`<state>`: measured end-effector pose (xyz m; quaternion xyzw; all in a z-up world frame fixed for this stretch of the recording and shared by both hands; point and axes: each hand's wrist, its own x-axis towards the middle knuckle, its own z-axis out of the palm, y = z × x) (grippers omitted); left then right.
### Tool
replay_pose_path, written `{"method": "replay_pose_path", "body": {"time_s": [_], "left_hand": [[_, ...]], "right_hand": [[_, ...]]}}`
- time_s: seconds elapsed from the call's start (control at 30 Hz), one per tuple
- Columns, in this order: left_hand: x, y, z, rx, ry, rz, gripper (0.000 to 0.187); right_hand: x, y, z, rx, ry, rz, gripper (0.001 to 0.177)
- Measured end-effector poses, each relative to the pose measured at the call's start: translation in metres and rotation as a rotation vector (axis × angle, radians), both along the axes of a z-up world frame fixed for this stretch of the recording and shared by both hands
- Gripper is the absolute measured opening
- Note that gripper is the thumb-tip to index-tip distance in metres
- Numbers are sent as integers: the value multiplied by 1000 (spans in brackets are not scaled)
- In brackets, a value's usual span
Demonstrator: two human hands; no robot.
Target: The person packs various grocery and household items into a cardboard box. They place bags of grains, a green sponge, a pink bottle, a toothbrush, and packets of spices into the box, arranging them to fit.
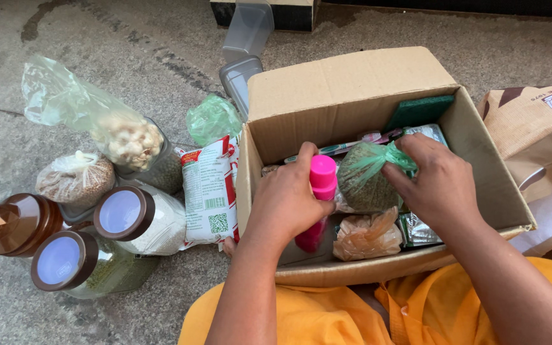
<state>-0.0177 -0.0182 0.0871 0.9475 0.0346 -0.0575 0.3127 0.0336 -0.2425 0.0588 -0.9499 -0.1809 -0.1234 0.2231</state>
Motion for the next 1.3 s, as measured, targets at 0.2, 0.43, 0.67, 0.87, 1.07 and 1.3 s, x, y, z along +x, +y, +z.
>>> {"method": "replay_pose_path", "body": {"time_s": [0.2,0.43,0.67,0.87,1.07,1.3], "left_hand": [[-1,0,-1,33,-19,-12,63],[1,4,-13,140,48,-42,57],[-1,2,-26,128,179,-14,60],[-1,1,-25,127,209,-89,60],[-1,2,-25,36,253,-166,57],[-2,6,-35,-55,160,-199,52]], "right_hand": [[0,-1,-2,6,-47,35,33],[-1,-1,-2,15,-84,45,33],[-1,-1,-1,9,-56,23,33],[-1,1,-1,11,-4,-7,32],[0,0,-2,12,-40,14,33],[1,-1,-3,19,-63,31,33]]}}
